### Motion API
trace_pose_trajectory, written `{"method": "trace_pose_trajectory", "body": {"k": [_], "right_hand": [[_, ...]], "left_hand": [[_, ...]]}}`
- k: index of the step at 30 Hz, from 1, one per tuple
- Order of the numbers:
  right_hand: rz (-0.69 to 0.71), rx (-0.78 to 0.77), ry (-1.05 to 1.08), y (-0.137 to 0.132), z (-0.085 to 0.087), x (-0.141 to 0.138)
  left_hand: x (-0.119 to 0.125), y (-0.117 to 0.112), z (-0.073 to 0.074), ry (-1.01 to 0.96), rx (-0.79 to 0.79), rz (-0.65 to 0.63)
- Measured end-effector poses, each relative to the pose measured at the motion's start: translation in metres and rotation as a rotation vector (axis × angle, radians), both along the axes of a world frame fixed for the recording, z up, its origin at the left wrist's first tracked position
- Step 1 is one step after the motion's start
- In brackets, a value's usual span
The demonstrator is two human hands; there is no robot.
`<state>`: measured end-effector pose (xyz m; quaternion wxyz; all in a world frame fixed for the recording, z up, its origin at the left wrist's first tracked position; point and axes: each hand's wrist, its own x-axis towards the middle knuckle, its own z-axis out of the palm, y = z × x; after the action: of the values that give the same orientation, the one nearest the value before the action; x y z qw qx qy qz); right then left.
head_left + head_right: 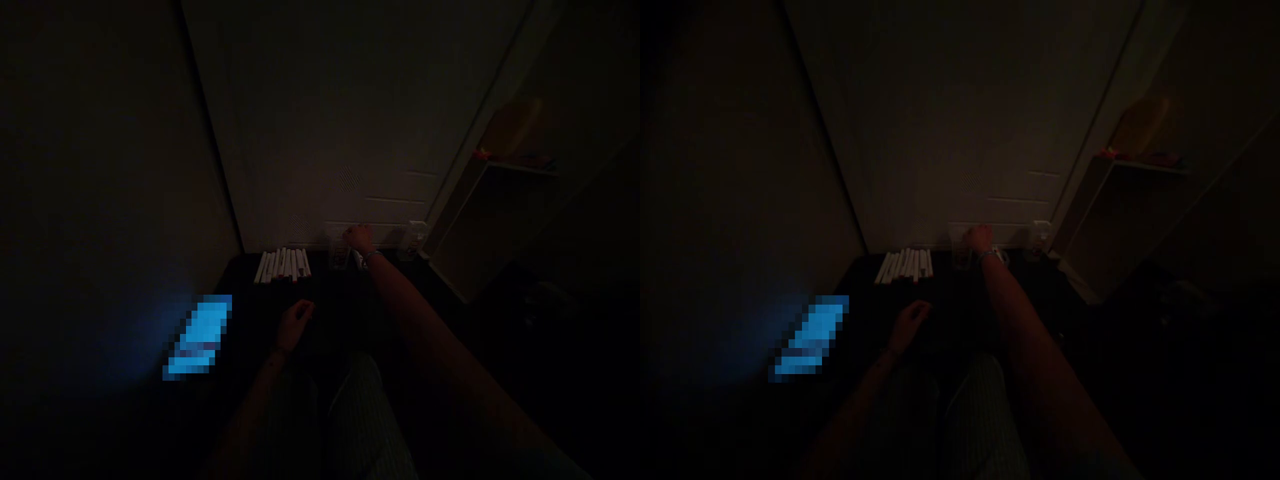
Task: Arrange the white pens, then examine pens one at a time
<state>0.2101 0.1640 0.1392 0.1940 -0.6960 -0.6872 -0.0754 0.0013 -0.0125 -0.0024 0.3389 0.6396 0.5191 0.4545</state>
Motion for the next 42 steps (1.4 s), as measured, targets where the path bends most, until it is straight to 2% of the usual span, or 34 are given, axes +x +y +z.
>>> {"method": "trace_pose_trajectory", "body": {"k": [3, 6, 9, 12, 15, 17, 20, 23, 27, 34, 42], "right_hand": [[0.056, 0.057, 0.034, -0.002, -0.002, 0.002], [0.058, 0.207, 0.132, -0.013, 0.000, 0.000], [0.052, 0.387, 0.209, -0.037, -0.001, -0.008], [0.140, 0.436, 0.228, -0.067, -0.014, -0.025], [0.197, 0.397, 0.242, -0.092, -0.042, -0.045], [0.293, 0.330, 0.234, -0.098, -0.065, -0.059], [0.414, 0.200, 0.240, -0.091, -0.096, -0.079], [0.348, 0.080, 0.340, -0.073, -0.114, -0.094], [0.242, -0.060, 0.362, -0.053, -0.120, -0.103], [0.214, -0.192, 0.246, -0.040, -0.119, -0.106], [0.342, -0.236, 0.150, -0.041, -0.117, -0.099]], "left_hand": [[0.000, 0.001, 0.000, -0.013, 0.000, 0.005], [0.001, 0.001, 0.000, -0.017, 0.001, 0.015], [0.001, 0.000, 0.001, -0.027, 0.003, 0.012], [0.000, -0.001, 0.003, -0.032, 0.009, 0.011], [0.000, -0.002, 0.006, -0.033, 0.015, 0.022], [0.000, -0.003, 0.007, -0.034, 0.020, 0.018], [0.000, -0.003, 0.006, -0.025, 0.025, 0.011], [0.000, -0.003, 0.004, -0.029, 0.023, 0.019], [0.001, -0.003, 0.004, -0.040, 0.018, 0.031], [0.002, -0.003, 0.005, -0.034, 0.013, 0.037], [0.002, -0.001, 0.001, -0.039, 0.016, 0.027]]}}
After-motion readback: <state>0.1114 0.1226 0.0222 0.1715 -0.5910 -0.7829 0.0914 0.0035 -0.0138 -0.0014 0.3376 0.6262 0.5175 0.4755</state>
